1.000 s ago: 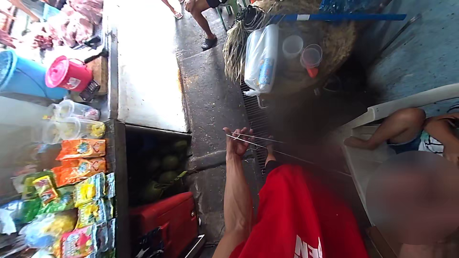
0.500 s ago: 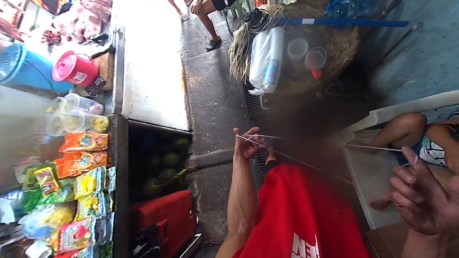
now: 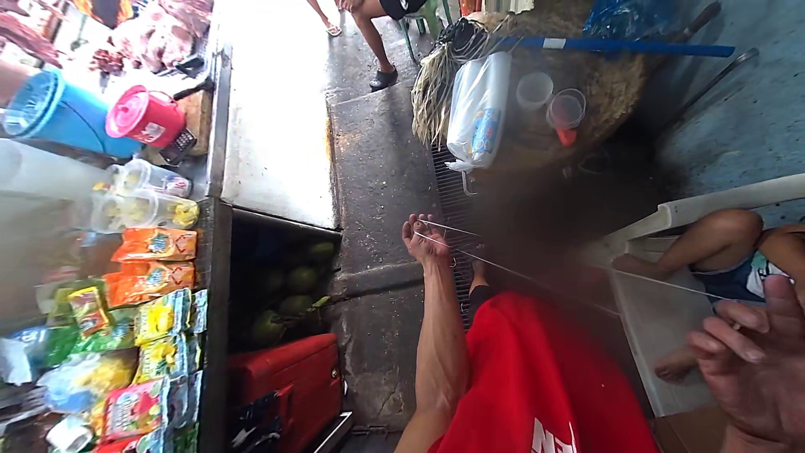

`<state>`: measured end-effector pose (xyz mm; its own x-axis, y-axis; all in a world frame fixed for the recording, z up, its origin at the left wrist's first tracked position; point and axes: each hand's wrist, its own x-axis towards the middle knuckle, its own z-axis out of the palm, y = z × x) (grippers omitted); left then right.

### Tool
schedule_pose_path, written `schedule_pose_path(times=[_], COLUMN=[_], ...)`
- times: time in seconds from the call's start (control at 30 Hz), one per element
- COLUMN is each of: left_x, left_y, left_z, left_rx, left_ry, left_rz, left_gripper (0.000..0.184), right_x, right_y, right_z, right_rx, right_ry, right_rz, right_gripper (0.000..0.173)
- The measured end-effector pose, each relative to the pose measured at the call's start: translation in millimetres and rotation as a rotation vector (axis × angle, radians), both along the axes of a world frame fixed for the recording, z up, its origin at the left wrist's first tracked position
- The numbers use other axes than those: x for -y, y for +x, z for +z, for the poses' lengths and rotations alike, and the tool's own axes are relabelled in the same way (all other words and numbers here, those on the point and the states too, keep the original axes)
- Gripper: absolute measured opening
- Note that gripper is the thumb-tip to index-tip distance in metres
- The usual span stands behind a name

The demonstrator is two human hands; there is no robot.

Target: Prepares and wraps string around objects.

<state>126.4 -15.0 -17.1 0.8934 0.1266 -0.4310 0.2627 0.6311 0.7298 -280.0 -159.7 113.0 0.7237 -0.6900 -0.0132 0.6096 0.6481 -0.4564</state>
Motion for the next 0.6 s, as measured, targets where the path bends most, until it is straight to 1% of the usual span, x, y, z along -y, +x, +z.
schedule_pose_path(times=[0.07,0.13,0.17,0.23,0.3,0.33,0.37,0.43,0.47,0.5,0.53,0.57,0.6], left_x=[2,-2,-5,-15,-24,-27,-32,-40,-43,-47,-50,-52,-53], left_y=[1,6,9,14,17,18,19,20,22,24,26,29,32], left_z=[5,10,12,13,8,7,7,13,17,21,26,33,41], left_rx=[0.062,0.136,0.168,0.266,0.446,0.53,0.594,0.686,0.726,0.763,0.8,0.831,0.859], left_ry=[0.055,0.089,0.1,0.102,0.094,0.09,0.11,0.182,0.221,0.265,0.322,0.383,0.471], left_rz=[0.028,-0.001,-0.028,-0.131,-0.261,-0.322,-0.386,-0.51,-0.564,-0.614,-0.66,-0.691,-0.71], left_gripper=[0.03,0.038,0.038,0.033,0.028,0.025,0.023,0.022,0.022,0.023,0.026,0.029,0.035], right_x=[-7,-8,-6,2,8,9,9,11,13,15,18,20,20], right_y=[9,12,9,-1,-11,-14,-17,-22,-24,-27,-29,-29,-29], right_z=[-2,-2,-3,-6,-5,-3,-2,3,4,3,1,-1,-3], right_rx=[-0.048,-0.108,-0.154,-0.286,-0.492,-0.611,-0.732,-0.991,-1.104,-1.189,-1.271,-1.343,-1.384], right_ry=[-0.029,-0.004,0.016,0.027,-0.064,-0.148,-0.262,-0.556,-0.722,-0.895,-1.046,-1.152,-1.203], right_rz=[0.007,0.03,0.051,0.076,0.065,0.029,-0.005,0.006,0.038,0.098,0.163,0.222,0.269], right_gripper=[0.063,0.061,0.056,0.043,0.031,0.027,0.027,0.027,0.025,0.027,0.034,0.038,0.037])
